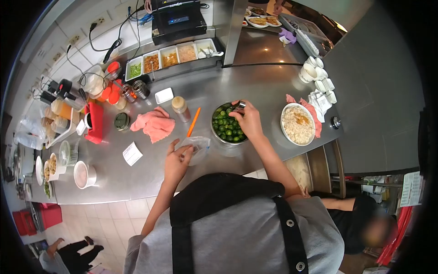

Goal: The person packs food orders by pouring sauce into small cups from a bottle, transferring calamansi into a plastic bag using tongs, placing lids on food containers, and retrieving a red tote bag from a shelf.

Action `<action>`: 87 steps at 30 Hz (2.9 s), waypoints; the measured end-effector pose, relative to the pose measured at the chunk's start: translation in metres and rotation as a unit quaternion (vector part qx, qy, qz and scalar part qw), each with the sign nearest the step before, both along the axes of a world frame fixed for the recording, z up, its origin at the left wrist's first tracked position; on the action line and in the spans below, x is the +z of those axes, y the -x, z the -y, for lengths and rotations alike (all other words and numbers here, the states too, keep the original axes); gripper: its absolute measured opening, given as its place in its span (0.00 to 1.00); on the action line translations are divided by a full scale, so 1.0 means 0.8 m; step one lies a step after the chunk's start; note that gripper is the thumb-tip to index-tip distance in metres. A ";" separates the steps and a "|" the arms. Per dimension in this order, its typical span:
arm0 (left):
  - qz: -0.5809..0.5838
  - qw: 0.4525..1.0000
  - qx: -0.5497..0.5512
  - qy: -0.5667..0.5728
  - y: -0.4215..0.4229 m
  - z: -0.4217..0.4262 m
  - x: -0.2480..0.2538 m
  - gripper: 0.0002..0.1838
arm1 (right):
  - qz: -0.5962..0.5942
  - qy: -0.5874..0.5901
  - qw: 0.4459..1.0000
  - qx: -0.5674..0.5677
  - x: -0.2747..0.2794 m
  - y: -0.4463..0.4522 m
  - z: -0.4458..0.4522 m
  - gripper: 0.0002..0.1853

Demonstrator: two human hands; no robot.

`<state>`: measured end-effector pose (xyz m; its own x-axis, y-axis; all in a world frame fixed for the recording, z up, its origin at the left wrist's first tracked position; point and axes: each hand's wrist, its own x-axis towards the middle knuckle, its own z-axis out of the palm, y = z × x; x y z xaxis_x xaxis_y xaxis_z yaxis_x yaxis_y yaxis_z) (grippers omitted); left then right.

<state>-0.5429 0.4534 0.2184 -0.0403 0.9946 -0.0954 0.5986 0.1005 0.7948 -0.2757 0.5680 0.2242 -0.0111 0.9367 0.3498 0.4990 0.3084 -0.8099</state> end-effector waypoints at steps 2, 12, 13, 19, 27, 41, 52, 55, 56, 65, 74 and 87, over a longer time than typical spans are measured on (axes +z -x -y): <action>-0.038 0.999 0.009 -0.007 -0.007 0.002 -0.015 0.18 | -0.001 0.021 1.000 -0.008 -0.010 0.006 0.002 0.14; -0.077 0.997 -0.014 -0.026 -0.014 0.001 0.004 0.29 | -0.081 0.069 0.972 0.208 0.077 0.062 0.074 0.10; -0.067 0.997 -0.016 -0.028 -0.011 -0.001 0.002 0.28 | -0.076 0.089 0.966 0.232 0.069 0.073 0.078 0.10; 0.069 0.992 0.090 -0.050 0.003 0.004 0.017 0.21 | -0.092 0.081 0.972 0.202 0.040 0.068 0.069 0.12; 0.188 0.979 -0.039 -0.067 0.031 0.019 -0.130 0.43 | -0.035 0.084 0.996 -0.007 0.042 -0.052 0.007 0.14; 0.193 0.978 0.046 -0.067 -0.022 -0.006 -0.145 0.35 | -0.098 0.108 0.989 0.023 0.072 0.010 0.037 0.15; 0.166 0.972 0.016 -0.166 -0.021 -0.003 -0.148 0.30 | -0.061 0.105 0.979 0.163 0.061 0.056 0.057 0.06; 0.246 0.963 0.018 -0.107 -0.020 -0.004 -0.156 0.29 | -0.095 0.091 0.991 0.021 0.062 0.003 0.023 0.16; 0.218 0.969 0.028 -0.114 -0.022 -0.003 -0.153 0.29 | -0.103 0.104 0.989 -0.014 0.064 -0.010 0.016 0.15; 0.249 0.962 0.053 -0.103 -0.026 -0.006 -0.146 0.28 | -0.074 0.079 0.993 -0.053 -0.001 0.018 0.000 0.16; 0.230 0.963 0.052 -0.132 -0.026 -0.002 -0.140 0.29 | -0.086 0.119 0.988 0.035 0.069 0.056 0.033 0.14; 0.185 0.973 0.055 -0.130 -0.028 0.000 -0.125 0.29 | -0.036 0.058 0.996 0.050 0.062 0.029 0.033 0.16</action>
<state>-0.5208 0.4533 0.1187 -0.1577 0.9788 0.1310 0.2639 -0.0860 0.9607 -0.2985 0.5419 0.2738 -0.0852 0.9664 0.2427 0.4089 0.2560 -0.8759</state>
